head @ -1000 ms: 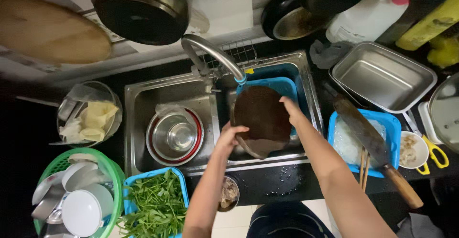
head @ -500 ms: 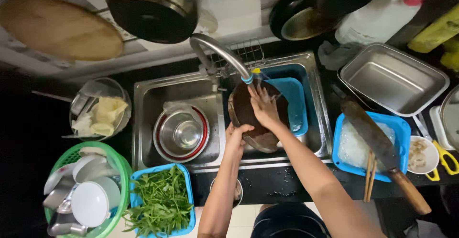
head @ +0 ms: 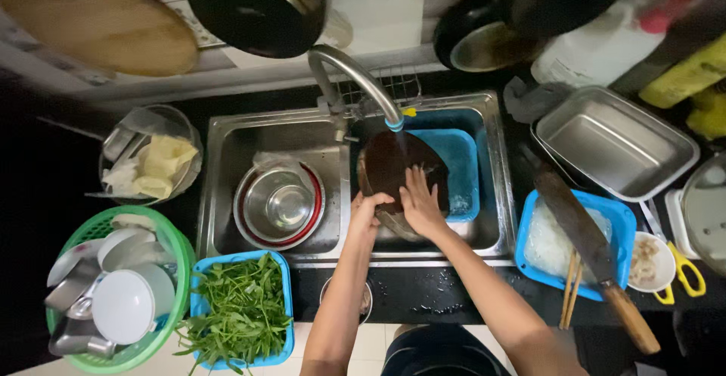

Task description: The person chops shallots and garlic on a round wooden cutting board, scrapes the pieces into a small plate using a knife, and then washes the cutting board in the sink.

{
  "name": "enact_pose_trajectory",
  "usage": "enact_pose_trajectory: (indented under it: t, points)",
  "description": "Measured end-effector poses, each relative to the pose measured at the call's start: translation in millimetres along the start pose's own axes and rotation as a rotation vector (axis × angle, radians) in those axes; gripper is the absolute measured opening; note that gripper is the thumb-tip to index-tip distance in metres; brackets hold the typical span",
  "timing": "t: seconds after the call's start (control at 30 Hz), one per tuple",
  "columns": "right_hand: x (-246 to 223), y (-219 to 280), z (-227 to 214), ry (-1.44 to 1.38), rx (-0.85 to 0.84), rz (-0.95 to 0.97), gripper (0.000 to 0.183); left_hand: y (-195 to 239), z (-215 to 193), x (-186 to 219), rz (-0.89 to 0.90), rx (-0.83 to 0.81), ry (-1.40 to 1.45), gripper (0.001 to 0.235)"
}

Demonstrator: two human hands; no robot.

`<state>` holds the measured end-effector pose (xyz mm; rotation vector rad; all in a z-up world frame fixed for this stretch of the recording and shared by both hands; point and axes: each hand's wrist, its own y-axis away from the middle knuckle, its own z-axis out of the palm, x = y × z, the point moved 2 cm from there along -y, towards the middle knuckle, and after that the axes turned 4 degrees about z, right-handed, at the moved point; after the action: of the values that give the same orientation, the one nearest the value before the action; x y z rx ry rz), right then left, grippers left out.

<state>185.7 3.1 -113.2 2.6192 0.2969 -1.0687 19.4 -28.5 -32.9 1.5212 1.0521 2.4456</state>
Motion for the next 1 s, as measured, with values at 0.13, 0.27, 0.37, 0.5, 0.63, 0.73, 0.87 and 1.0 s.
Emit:
enact_pose_trajectory:
  t: [0.13,0.27,0.37,0.5,0.63,0.73,0.87,1.0]
  points:
    - [-17.6,-57.0,-26.2,0.087,-0.093,0.095,0.066,3.0,5.0,-7.2,-0.022,-0.059,0.053,0.042]
    - [-2.9,-67.7,-53.9,0.078,0.064,0.093,0.067,9.2,0.8,-5.3,-0.003,-0.034,-0.106,0.047]
    - [-22.2,-47.8,-76.9,0.341,-0.181,0.476,0.052,13.8,-1.5,-6.1,-0.022,-0.093,0.049,0.046]
    - [-95.9,-27.6,-81.4,0.277,0.167,0.002,0.026,25.5,3.7,-5.1,-0.027,-0.027,0.058,0.044]
    - [-117.5,-89.7,-33.4,0.129,0.090,-0.318,0.014,47.9,4.6,5.9,-0.071,0.049,0.119,0.041]
    - [-102.8,-147.7,16.5,0.186,0.021,-0.347,0.013,60.0,-0.3,6.5,-0.073,0.063,0.163,0.040]
    - [-91.9,-183.5,42.5,0.294,0.148,-0.339,0.018,69.9,-11.8,1.7,0.021,0.040,0.152,0.038]
    - [-87.2,-199.5,43.9,0.280,0.085,-0.215,0.016,88.6,-20.0,7.0,0.030,0.044,0.197,0.034]
